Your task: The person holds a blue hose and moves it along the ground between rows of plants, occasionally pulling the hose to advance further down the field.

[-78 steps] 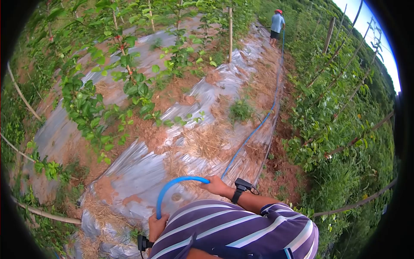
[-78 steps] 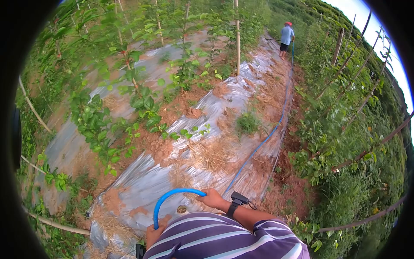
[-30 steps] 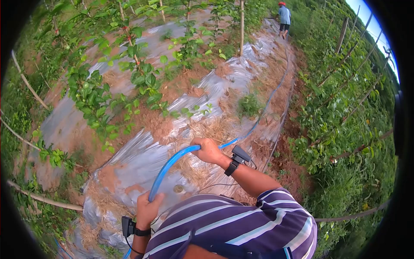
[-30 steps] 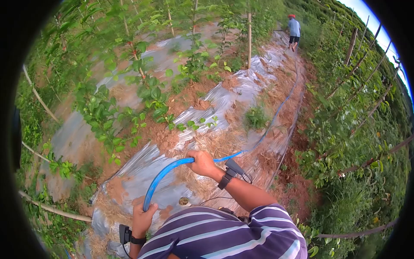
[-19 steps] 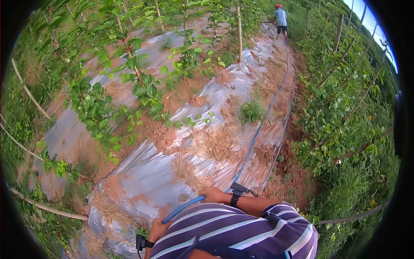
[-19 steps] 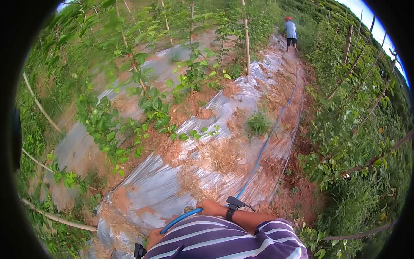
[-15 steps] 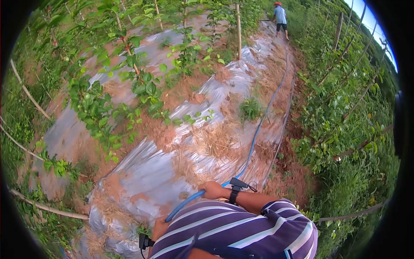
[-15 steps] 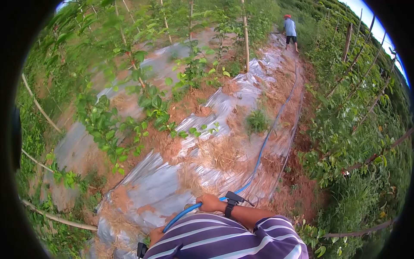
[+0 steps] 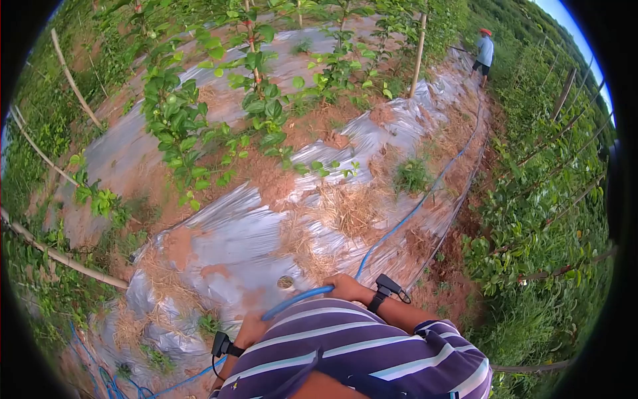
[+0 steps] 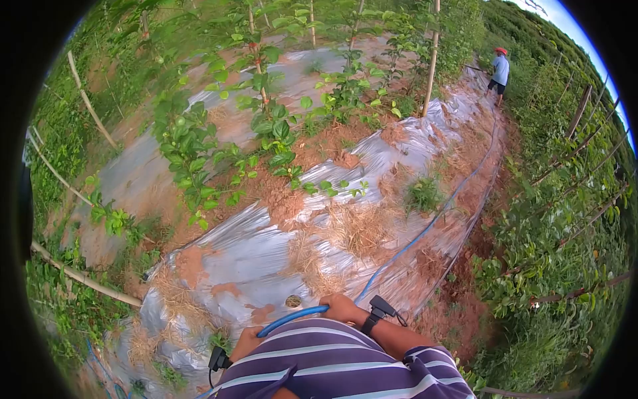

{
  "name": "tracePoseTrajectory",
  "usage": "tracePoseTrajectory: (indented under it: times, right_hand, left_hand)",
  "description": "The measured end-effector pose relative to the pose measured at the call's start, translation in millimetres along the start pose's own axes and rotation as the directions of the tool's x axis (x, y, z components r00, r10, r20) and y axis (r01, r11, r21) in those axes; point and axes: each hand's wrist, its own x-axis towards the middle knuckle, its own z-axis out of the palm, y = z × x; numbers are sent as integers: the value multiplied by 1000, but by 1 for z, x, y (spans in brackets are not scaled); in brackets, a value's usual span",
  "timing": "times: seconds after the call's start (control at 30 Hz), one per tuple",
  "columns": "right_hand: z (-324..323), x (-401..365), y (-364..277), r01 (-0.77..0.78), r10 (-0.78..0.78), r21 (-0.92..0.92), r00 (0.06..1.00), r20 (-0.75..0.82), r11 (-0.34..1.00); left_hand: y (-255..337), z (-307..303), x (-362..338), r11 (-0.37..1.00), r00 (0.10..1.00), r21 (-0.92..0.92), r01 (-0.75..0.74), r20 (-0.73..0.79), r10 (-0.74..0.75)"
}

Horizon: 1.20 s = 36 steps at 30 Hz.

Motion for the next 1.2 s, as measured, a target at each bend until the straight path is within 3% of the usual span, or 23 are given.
tracePoseTrajectory:
  times: [0.1, 0.37, 0.47, 0.63, 0.7, 0.83, 1.2]
  right_hand:
    - [-4, 3, -9, 25, -27, -40, 999, -37, 999]
    - [-4, 8, -15, 2, -2, -44, 1000, 1, 999]
    - [-1, 8, -14, -93, 92, 4, 993, 68, 996]
    - [0, 7, -10, -80, 82, -40, 996, 31, 996]
    - [0, 6, -8, -75, 76, -37, 997, 25, 996]
    - [-1, 4, -8, -73, 74, -57, 997, 11, 996]
    - [-2, 1, -5, -61, 63, -71, 998, 22, 996]
  left_hand:
    - [5, -6, -1, 996, 1000, 93, -8, -9, 9]
    - [5, -11, 3, 998, 999, 61, 35, -18, -34]
    - [-12, -11, 7, 997, 1000, 71, 2, 7, -2]
    - [-11, -11, 13, 997, 997, 22, -78, 6, 78]
    - [-1, -14, 11, 999, 1000, 50, -14, 25, 13]
    - [-3, -12, 14, 997, 998, 44, -56, 27, 55]
    - [-18, -3, 17, 991, 998, -128, -31, 41, 37]
